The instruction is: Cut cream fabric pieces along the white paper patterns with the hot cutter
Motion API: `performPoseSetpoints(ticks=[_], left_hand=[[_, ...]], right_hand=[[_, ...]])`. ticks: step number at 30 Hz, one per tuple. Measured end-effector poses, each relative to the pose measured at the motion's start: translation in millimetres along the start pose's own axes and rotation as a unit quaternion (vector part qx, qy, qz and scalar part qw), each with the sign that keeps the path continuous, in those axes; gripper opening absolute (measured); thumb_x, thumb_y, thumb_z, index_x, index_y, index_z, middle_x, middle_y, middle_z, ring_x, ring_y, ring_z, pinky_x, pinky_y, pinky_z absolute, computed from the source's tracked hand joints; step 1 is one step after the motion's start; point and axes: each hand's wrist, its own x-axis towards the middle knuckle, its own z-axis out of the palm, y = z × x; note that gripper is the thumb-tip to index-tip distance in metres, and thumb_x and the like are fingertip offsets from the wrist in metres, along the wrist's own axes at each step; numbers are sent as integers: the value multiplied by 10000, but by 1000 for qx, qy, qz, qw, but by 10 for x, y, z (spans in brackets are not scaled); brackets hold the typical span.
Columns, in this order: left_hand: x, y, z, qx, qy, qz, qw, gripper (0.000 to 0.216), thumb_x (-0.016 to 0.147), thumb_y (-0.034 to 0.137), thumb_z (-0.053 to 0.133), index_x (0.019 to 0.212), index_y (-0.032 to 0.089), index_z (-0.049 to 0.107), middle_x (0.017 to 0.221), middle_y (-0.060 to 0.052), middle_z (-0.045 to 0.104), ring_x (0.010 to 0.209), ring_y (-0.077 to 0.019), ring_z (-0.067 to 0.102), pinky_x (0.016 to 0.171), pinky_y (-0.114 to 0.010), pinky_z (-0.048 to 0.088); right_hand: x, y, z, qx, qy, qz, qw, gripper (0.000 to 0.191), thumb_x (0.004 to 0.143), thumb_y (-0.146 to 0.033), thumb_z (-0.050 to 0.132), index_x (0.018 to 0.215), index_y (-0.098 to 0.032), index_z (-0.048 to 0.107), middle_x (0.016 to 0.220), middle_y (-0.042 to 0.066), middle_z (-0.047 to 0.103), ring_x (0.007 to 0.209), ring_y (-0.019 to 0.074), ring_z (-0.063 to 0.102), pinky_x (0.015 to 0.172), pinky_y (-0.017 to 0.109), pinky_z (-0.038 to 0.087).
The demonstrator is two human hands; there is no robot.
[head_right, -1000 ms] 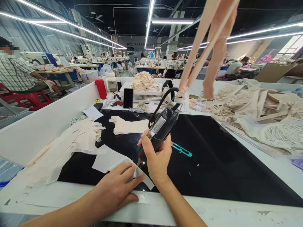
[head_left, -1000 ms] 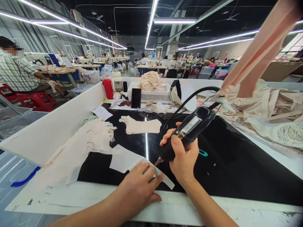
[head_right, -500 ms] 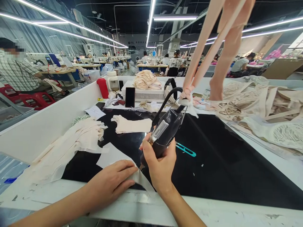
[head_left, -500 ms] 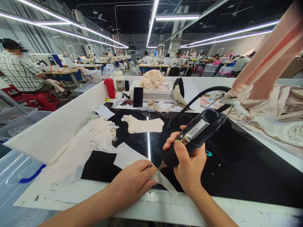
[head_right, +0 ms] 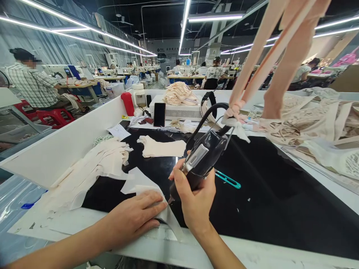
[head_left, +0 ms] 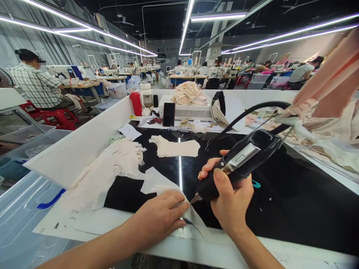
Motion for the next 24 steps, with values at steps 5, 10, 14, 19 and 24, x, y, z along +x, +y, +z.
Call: performPoseSetpoints(ticks=[5,10,14,19,24], left_hand=[[12,17,18,2,3,2,1000,386,1036,292,631,1379,128,568,1343,-136,628,1287,-287,594,1121,-411,532],[21,22,34,1,18,7,1000,367,1024,296,655,1343,128,585,1334,-130,635,1283,-279,594,1133,-395,521],[19,24,48,1,25,5,1000,359,1029,305,650,1339,136,584,1330,-133,637,1277,-273,597,1118,-396,533],[16,21,60,-2,28,13,1000,361,1035,302,637,1344,124,580,1313,-140,641,1271,-286,600,1113,-411,536],[27,29,31,-28,4,-11,1000,395,1038,330,634,1379,141,571,1338,-133,642,1278,-287,606,1103,-406,537]], right_hand=[[73,41,38,21,18,-6,1000,405,859,-373,805,1183,-270,584,812,-43,671,626,141,615,651,325,536],[74,89,41,25,4,-4,1000,386,863,-358,799,1174,-269,589,813,-45,667,628,140,619,645,328,540],[56,108,33,20,2,-6,1000,367,875,-336,792,1173,-271,587,820,-41,674,634,137,622,638,320,543],[79,88,46,23,11,4,1000,371,868,-325,792,1177,-271,596,801,-42,676,647,142,620,640,316,547],[122,16,24,39,31,9,999,377,823,-327,813,1137,-257,618,774,-39,672,614,135,613,592,286,545]])
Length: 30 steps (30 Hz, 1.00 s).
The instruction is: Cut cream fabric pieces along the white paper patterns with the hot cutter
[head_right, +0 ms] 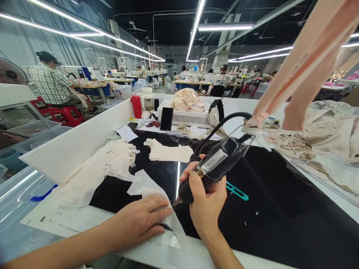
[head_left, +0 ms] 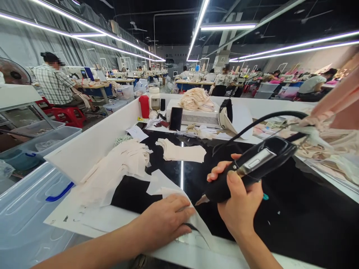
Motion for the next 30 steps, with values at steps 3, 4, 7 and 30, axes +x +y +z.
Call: performPoseSetpoints(ticks=[3,4,7,30], left_hand=[[28,-48,-26,-36,-7,-24,999,324,1072,286,560,1374,168,573,1312,-93,683,1212,-241,656,1064,-351,555],[39,-83,-38,-42,-6,-22,999,297,1072,227,533,1361,174,579,1311,-82,690,1197,-224,667,1053,-325,555],[68,-235,-90,-23,1,11,1000,356,991,45,509,1309,174,601,1353,-83,677,1234,-209,654,1047,-287,536],[147,135,-388,138,-121,-199,963,164,1066,186,518,1050,166,680,1017,-61,681,842,-228,688,718,-347,554]], right_hand=[[13,-36,-44,-5,3,12,1000,393,802,-341,835,1124,-252,628,774,-31,681,615,131,625,599,281,565],[19,-44,-61,-7,4,15,1000,401,794,-348,844,1119,-250,631,771,-28,685,616,132,629,601,282,572],[41,-66,-111,-5,12,20,1000,418,764,-360,870,1091,-248,634,748,-26,686,609,138,635,586,284,583],[31,-203,-258,-12,9,-3,1000,362,792,-340,843,1087,-252,653,750,-22,671,598,144,623,574,299,563]])
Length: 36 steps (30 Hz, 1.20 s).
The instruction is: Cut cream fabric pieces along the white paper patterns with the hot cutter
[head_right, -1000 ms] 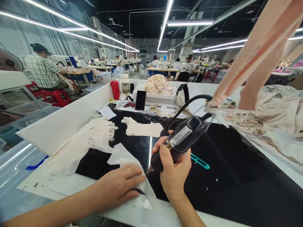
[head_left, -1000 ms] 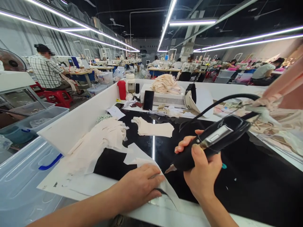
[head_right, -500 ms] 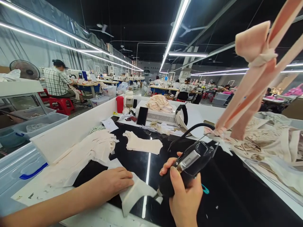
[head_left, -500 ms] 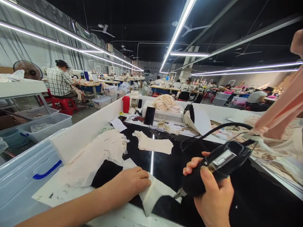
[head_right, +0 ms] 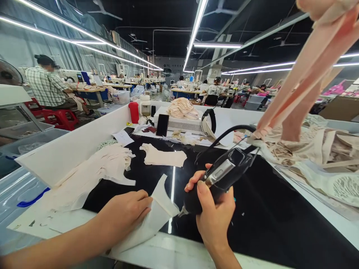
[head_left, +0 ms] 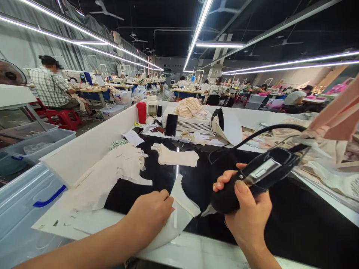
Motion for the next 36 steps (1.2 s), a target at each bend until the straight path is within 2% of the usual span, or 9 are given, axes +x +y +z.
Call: performPoseSetpoints(ticks=[2,5,8,14,19,24,36], left_hand=[[-1,-48,67,22,48,39,998,165,1040,118,516,998,166,668,969,-58,670,834,-227,656,717,-342,548],[-9,-76,167,12,99,135,986,184,988,29,517,986,166,641,965,-60,661,871,-214,634,770,-320,549],[12,-39,223,-24,120,213,969,205,982,17,508,1061,167,624,1005,-65,668,945,-202,639,859,-306,551],[192,85,289,-39,144,303,941,179,1033,63,486,1120,130,628,1078,-91,687,999,-209,644,921,-310,556],[332,145,308,-29,160,323,932,176,1047,95,501,1148,108,644,1103,-103,698,1033,-216,658,909,-314,564],[406,132,357,-35,158,311,937,206,1064,90,468,1145,122,654,1109,-97,703,1035,-206,667,910,-303,567],[352,71,398,-59,168,269,946,202,1071,162,520,1247,139,616,1063,-91,708,1041,-219,688,866,-320,608]], right_hand=[[1,-3,3,-1,-2,-10,1000,354,803,-331,831,1096,-254,649,751,-26,668,599,142,622,579,298,557],[16,14,14,-5,2,-24,1000,365,812,-329,818,1122,-256,640,758,-32,666,606,141,621,594,300,552],[33,41,20,-9,5,-26,1000,373,819,-335,815,1134,-257,632,772,-35,668,614,139,620,606,301,549],[29,67,11,-14,4,-30,999,365,832,-333,813,1135,-256,625,780,-41,669,621,138,620,617,305,546],[8,102,21,-16,-1,-31,999,376,829,-348,826,1132,-258,621,794,-41,677,619,137,622,618,307,545],[-18,117,19,-23,-6,-25,999,358,847,-331,816,1134,-262,614,791,-43,682,627,138,634,635,311,552],[-44,102,-6,-36,-11,-32,999,379,848,-353,815,1150,-265,603,802,-39,679,632,153,633,661,343,535]])
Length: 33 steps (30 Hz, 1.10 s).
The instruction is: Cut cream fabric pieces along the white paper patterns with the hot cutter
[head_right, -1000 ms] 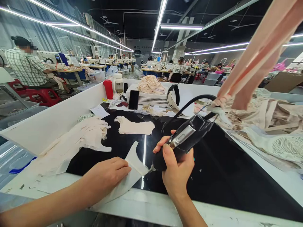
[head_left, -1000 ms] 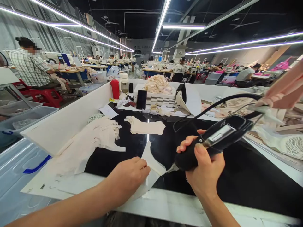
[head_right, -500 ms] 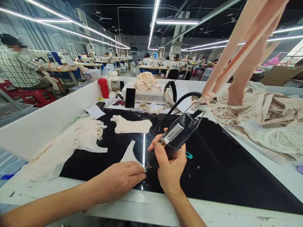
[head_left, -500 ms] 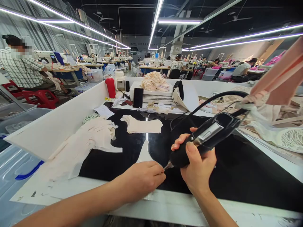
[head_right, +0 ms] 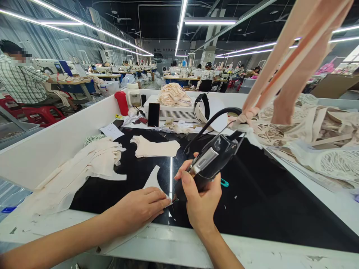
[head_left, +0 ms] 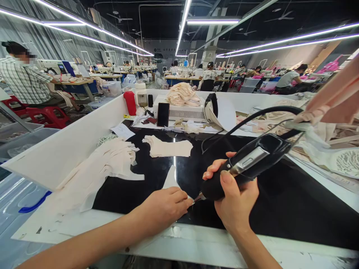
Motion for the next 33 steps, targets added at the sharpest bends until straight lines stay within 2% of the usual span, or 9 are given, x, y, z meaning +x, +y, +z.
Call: performPoseSetpoints(ticks=[5,13,21,33], left_hand=[[-4,24,11,-2,-4,-17,1000,215,1047,179,580,1256,148,618,1102,-89,697,1074,-225,689,901,-327,608],[-42,21,50,6,22,-21,1000,236,1086,195,485,1273,165,627,1134,-94,683,1109,-238,671,953,-355,604],[-116,18,60,1,35,-44,998,287,1067,211,510,1306,204,669,1227,-143,644,1114,-262,659,952,-411,621],[-117,23,51,-10,38,-52,998,282,1051,223,538,1288,214,691,1210,-155,611,1131,-276,640,967,-396,608]], right_hand=[[-9,-3,1,0,1,-2,1000,374,850,-343,814,1154,-266,611,805,-40,676,635,152,636,656,342,542],[-17,-6,-1,4,-4,-2,1000,364,858,-340,814,1154,-266,616,802,-39,681,639,149,639,649,331,539],[-49,-25,1,4,-5,4,1000,365,855,-351,814,1149,-266,615,803,-34,675,635,154,639,649,340,540],[107,17,130,21,23,9,999,383,809,-353,812,1119,-254,610,768,-40,670,590,140,606,603,311,532]])
